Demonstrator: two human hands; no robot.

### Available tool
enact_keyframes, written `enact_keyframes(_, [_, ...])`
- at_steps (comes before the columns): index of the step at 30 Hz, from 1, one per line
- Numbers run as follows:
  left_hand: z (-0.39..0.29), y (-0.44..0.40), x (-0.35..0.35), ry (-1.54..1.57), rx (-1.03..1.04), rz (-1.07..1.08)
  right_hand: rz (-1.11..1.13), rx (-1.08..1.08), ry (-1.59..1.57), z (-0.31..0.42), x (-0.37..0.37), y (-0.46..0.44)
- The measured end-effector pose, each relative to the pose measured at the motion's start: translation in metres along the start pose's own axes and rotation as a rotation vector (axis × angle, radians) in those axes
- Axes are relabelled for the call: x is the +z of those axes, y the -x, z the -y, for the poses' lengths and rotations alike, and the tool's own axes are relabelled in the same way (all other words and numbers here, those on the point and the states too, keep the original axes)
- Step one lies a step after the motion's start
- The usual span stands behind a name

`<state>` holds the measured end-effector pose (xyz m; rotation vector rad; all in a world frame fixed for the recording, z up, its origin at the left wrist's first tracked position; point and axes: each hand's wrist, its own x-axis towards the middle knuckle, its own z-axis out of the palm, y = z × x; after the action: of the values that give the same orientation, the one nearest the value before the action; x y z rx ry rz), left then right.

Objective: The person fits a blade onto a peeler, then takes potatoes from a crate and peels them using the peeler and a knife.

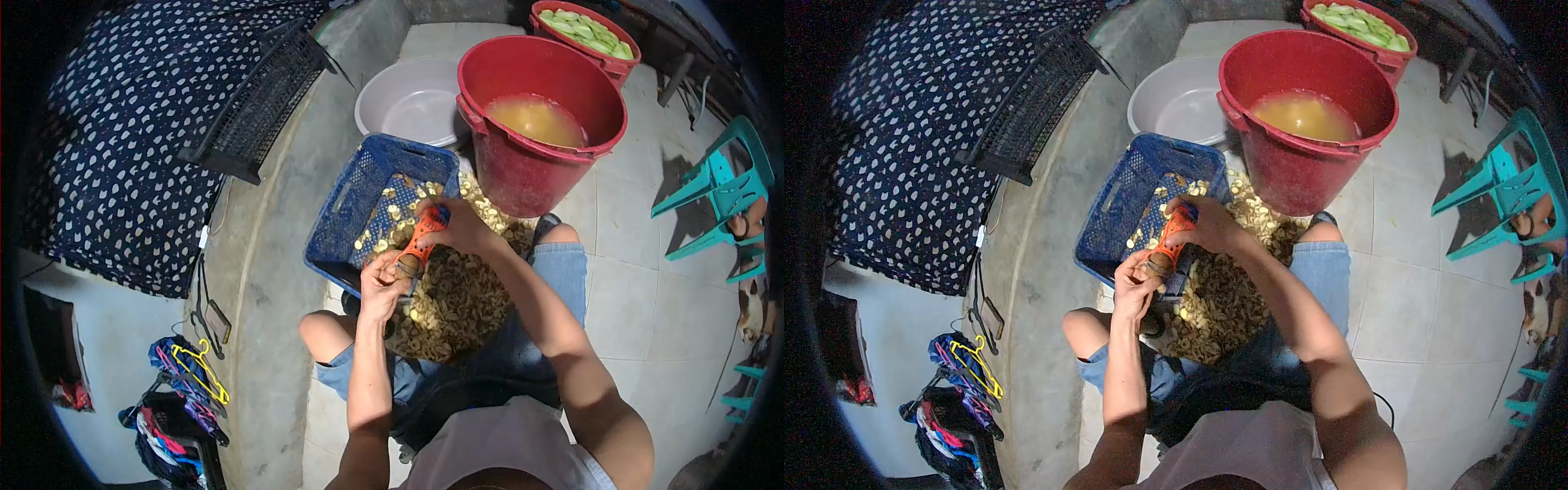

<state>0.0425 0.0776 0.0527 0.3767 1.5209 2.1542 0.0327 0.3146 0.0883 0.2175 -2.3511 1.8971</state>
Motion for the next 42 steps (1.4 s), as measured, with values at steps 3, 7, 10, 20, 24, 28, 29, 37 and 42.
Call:
enact_keyframes(3, [0.002, 0.002, 0.006, 0.058, 0.094, -0.005, -0.031, 0.025, 0.026, -0.037, -0.013, -0.018])
enact_keyframes(7, [0.005, 0.001, 0.002, 0.234, 0.087, -0.009, -0.043, 0.06, -0.344, -0.034, -0.027, -0.019])
enact_keyframes(10, [0.007, -0.002, 0.005, 0.231, 0.061, -0.053, -0.094, -0.149, 0.082, -0.003, -0.006, -0.008])
enact_keyframes(20, [0.013, -0.005, 0.012, 0.357, 0.09, -0.065, -0.092, -0.006, 0.086, -0.014, -0.005, -0.01])
enact_keyframes(24, [0.007, -0.007, 0.012, 0.323, 0.131, -0.038, -0.121, -0.074, -0.064, -0.024, -0.011, -0.012])
enact_keyframes(28, [0.013, -0.007, 0.009, 0.293, 0.119, -0.052, -0.067, -0.089, 0.087, -0.045, -0.002, -0.015])
enact_keyframes(29, [0.011, -0.005, 0.01, 0.297, 0.109, -0.103, -0.064, -0.086, 0.083, -0.043, -0.007, -0.013])
enact_keyframes(37, [0.013, -0.004, 0.006, 0.377, 0.09, -0.128, -0.13, -0.119, 0.011, -0.046, -0.005, -0.014])
enact_keyframes(42, [0.014, -0.007, 0.007, 0.363, 0.103, -0.134, -0.068, -0.053, -0.082, -0.007, 0.002, -0.008])
